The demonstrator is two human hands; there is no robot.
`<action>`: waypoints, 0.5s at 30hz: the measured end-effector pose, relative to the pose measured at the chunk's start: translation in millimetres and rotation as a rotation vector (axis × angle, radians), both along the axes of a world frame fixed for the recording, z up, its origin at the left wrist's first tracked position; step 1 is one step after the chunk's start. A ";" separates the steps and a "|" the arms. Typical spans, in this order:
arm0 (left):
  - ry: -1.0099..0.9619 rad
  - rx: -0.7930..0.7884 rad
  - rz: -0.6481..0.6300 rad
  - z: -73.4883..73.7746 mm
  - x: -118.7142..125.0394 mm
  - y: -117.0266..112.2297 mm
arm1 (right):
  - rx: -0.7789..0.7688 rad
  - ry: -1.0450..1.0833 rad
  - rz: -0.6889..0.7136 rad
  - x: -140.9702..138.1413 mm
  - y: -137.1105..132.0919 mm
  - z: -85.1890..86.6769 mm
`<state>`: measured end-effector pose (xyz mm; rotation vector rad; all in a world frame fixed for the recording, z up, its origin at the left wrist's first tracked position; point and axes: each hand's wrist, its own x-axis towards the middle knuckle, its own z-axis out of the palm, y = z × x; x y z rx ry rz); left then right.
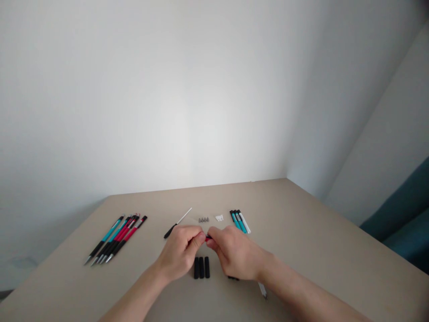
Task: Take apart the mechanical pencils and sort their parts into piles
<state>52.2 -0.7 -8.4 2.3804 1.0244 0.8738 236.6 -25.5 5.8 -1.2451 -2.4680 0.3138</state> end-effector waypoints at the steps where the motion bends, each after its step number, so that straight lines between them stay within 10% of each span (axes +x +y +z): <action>1: -0.005 0.034 -0.007 -0.7 -0.2 -0.6 | -0.004 0.020 0.011 1.3 0.3 -1.7; 15: -0.191 0.399 -0.067 3.0 2.5 -8.2 | -0.040 0.553 0.322 0.6 9.3 -10.5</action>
